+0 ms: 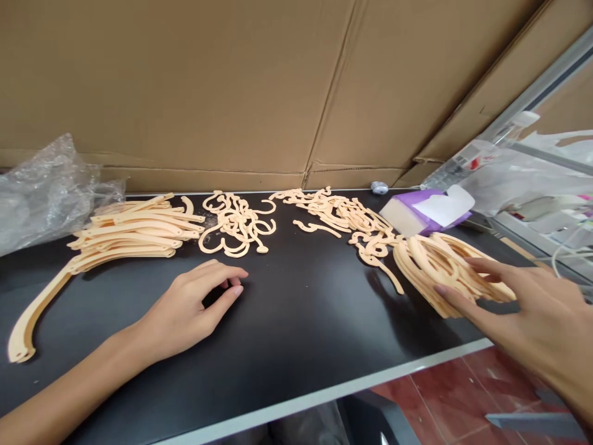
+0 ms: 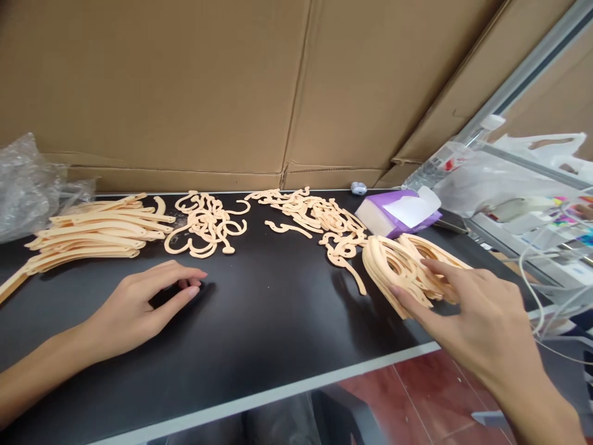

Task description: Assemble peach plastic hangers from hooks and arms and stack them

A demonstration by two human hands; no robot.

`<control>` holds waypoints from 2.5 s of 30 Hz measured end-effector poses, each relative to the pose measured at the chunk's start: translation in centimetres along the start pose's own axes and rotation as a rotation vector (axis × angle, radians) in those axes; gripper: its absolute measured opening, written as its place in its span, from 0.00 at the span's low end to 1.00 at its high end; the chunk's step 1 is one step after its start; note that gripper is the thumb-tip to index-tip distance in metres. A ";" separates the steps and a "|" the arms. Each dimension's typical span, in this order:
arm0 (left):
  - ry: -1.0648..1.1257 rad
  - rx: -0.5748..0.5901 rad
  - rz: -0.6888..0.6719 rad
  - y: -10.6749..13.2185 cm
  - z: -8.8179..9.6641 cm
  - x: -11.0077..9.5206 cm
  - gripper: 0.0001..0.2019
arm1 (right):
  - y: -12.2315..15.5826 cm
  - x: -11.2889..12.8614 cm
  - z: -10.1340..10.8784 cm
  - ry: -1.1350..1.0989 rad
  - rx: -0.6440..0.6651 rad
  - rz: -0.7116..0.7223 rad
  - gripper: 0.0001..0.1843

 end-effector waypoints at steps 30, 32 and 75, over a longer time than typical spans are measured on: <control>-0.547 -0.214 -0.107 -0.4 2.5 1.1 0.12 | -9.9 18.7 -5.8 -0.550 0.134 0.439 0.14; -0.576 -0.230 -0.064 -0.6 3.1 1.9 0.12 | -10.6 21.3 -6.5 -0.589 0.194 0.515 0.17; -0.504 -0.209 0.336 14.6 7.9 0.3 0.13 | -10.2 18.4 -9.1 -0.518 0.567 0.293 0.15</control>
Point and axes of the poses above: each hand's wrist, its own y-axis away from the middle knuckle, its own z-axis out of the back of the hand, x = y × z, the point moved 7 cm from there along -y, towards the middle knuckle, and after that the axes turned 4 degrees about z, right-handed, at the moved point
